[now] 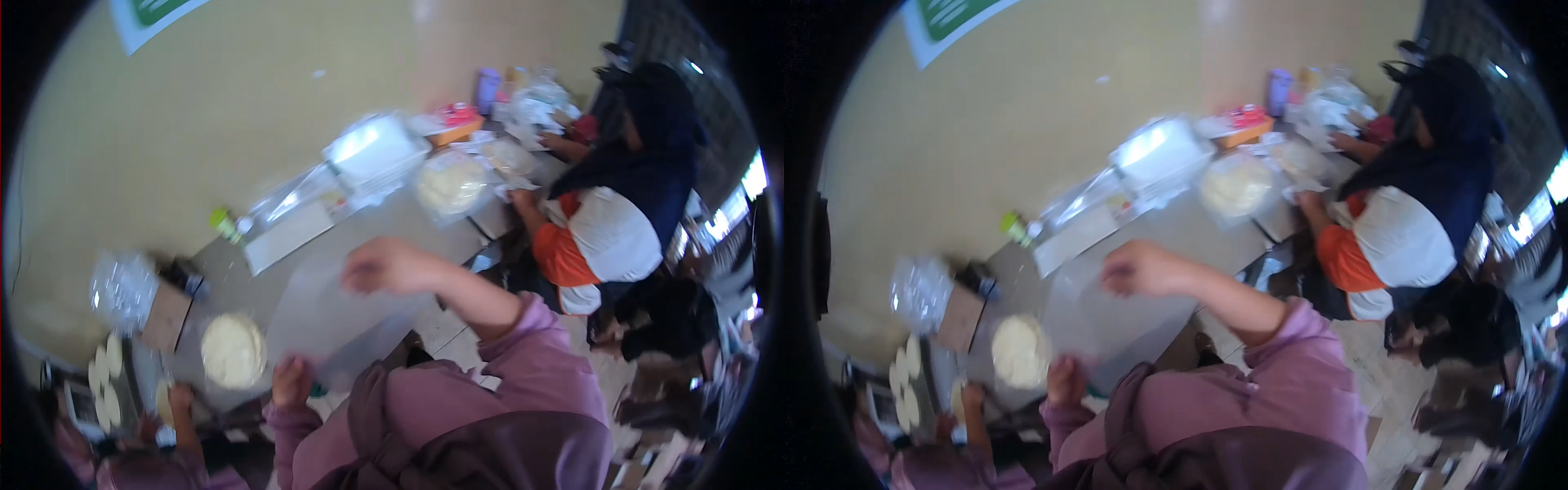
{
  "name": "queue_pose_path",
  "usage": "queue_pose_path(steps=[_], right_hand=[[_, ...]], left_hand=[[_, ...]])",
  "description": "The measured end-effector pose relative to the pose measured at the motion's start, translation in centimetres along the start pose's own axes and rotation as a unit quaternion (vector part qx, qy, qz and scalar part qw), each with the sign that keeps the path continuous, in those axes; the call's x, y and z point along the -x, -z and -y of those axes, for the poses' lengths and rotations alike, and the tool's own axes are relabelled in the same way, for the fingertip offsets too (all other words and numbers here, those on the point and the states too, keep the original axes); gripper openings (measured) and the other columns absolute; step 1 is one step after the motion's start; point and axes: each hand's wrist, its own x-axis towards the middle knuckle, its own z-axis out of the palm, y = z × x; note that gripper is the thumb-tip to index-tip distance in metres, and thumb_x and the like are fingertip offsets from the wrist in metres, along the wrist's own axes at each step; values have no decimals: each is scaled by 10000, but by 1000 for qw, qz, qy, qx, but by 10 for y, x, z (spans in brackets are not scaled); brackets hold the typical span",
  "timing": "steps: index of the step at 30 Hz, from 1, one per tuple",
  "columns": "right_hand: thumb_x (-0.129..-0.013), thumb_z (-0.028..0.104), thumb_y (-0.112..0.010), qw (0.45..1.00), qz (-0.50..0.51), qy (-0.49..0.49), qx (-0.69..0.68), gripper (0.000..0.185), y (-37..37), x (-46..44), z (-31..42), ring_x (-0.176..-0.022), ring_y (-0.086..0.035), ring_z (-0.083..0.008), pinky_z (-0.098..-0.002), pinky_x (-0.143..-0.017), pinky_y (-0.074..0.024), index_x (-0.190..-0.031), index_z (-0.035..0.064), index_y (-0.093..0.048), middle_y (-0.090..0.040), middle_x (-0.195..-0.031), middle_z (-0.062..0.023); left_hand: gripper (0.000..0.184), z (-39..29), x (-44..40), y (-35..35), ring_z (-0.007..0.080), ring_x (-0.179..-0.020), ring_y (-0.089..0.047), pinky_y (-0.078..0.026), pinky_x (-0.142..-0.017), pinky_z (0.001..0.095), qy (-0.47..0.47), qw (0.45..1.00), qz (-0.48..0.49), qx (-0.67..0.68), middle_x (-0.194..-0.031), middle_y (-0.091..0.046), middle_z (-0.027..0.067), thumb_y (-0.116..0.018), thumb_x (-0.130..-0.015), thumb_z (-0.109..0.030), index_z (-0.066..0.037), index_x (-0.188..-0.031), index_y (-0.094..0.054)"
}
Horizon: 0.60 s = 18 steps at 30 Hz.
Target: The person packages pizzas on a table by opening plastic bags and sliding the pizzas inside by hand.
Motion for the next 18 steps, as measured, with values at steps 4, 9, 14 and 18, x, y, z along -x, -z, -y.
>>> queue_pose_path(steps=[4,9,14,18], right_hand=[[-807,65,-596,988,-131,-62,-53,97,11,16,-14,-666,-587,-108,-261,-597,-483,-848,-20,-618,-619,-745,-65],[-802,45,-608,981,-173,-78,-37,141,6,12,-52,-738,-582,-114,-246,-633,-478,-928,-17,-602,-615,-816,-59],[-783,57,-619,960,-276,-10,52,281,-33,-5,-48,-915,-553,-154,-253,-724,-458,-1056,18,-561,-558,-1083,-113],[-764,99,-637,945,-126,196,229,441,-57,-21,-32,-1105,-486,-270,-359,-913,-392,-1182,82,-496,-485,-1223,-138]], left_hand=[[147,-21,-9,-43,199,-829,-567,-464,-776,363,-11,993,-106,-49,-882,-572,93,-514,-863,-80,18,-970,-536],[108,-35,-9,-61,156,-710,-578,-477,-695,290,-34,970,-193,-146,-773,-591,77,-544,-855,-79,20,-893,-562],[135,-42,-6,-53,103,-564,-527,-424,-543,254,-125,896,-225,-363,-640,-590,17,-643,-803,-151,-39,-752,-585],[212,-50,-1,-74,123,-522,-516,-412,-520,263,-104,809,-264,-515,-599,-587,17,-693,-764,-222,-55,-697,-580]])
